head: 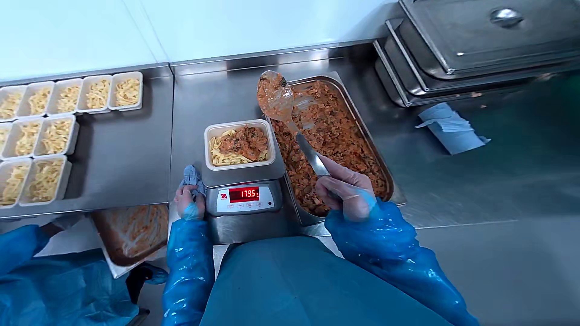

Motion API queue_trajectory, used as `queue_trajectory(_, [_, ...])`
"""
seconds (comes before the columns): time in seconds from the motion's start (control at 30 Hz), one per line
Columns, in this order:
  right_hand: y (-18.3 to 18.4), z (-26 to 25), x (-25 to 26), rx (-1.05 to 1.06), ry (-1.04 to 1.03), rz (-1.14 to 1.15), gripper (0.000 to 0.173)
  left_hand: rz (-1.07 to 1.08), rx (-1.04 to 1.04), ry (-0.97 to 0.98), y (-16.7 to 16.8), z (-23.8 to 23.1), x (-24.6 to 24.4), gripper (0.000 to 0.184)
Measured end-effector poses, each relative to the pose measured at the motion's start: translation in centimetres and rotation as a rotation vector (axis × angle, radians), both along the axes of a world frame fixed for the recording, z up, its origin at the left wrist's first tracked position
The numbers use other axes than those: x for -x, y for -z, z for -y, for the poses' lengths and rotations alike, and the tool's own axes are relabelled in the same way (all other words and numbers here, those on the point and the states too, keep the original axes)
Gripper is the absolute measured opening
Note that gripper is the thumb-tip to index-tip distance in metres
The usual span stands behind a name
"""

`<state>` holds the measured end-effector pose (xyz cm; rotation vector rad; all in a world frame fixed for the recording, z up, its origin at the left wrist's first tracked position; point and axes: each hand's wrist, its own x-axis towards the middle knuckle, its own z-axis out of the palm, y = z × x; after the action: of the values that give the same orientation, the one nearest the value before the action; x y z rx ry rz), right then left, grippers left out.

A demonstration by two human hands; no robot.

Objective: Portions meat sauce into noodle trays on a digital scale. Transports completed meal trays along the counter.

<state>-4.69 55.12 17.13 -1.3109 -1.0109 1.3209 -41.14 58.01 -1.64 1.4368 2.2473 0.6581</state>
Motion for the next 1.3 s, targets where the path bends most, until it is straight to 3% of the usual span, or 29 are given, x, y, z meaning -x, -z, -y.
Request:
queue_trajectory(0.2, [0.0, -0.7, -1.5, -0.046, 0.057, 0.017, 0.050, 0.013, 0.027, -0.018, -1.1, -0.1, -0.5, 0.029])
queue_trajectory(0.27, [0.1, -1.6, -2.6, -0.052, 0.118, 0.204, 0.049, 0.025, 0.037, -0.005, -1.7, -0.2, -0.7, 0.030])
queue_trajectory(0.33, [0.8, -3.1, -4.0, -0.020, 0.148, 0.538, 0.050, 0.032, 0.035, 0.001, -2.0, -0.2, -0.9, 0.030])
queue_trajectory(0.4, [1.4, -4.7, -5.3, 0.087, 0.081, 0.790, 0.048, 0.028, 0.015, 0.000, -1.9, -0.3, -1.0, 0.029])
queue_trajectory(0.5, [2.7, -6.8, -5.4, 0.274, -0.049, 0.948, 0.044, 0.025, 0.001, 0.002, -1.9, -0.1, -0.9, 0.029])
queue_trajectory(0.63, [4.6, -10.0, -3.9, 0.414, -0.196, 1.131, 0.052, 0.030, 0.012, -0.007, -2.1, -0.1, -1.0, 0.029])
queue_trajectory(0.7, [6.0, -11.5, -3.4, 0.400, -0.223, 1.094, 0.053, 0.018, 0.010, -0.002, -1.8, -0.1, -0.8, 0.029])
queue_trajectory(0.87, [6.5, -12.0, -3.1, 0.323, -0.126, 0.713, 0.042, 0.022, 0.006, -0.009, -1.9, -0.1, -0.8, 0.030])
queue_trajectory(1.03, [7.5, -10.3, -4.5, 0.361, 0.171, -0.072, 0.035, 0.017, -0.011, -0.005, -1.9, -0.1, -0.7, 0.030])
queue_trajectory(1.1, [7.6, -9.4, -4.8, 0.302, 0.193, -0.055, 0.038, 0.025, -0.017, -0.005, -2.0, -0.1, -0.8, 0.030])
queue_trajectory(1.2, [6.7, -8.2, -4.5, 0.220, 0.196, 0.266, 0.040, 0.021, 0.000, -0.020, -2.0, -0.1, -1.0, 0.030])
queue_trajectory(1.3, [5.6, -7.5, -4.6, 0.172, 0.244, 0.211, 0.038, 0.021, 0.005, -0.024, -2.3, -0.1, -1.0, 0.030])
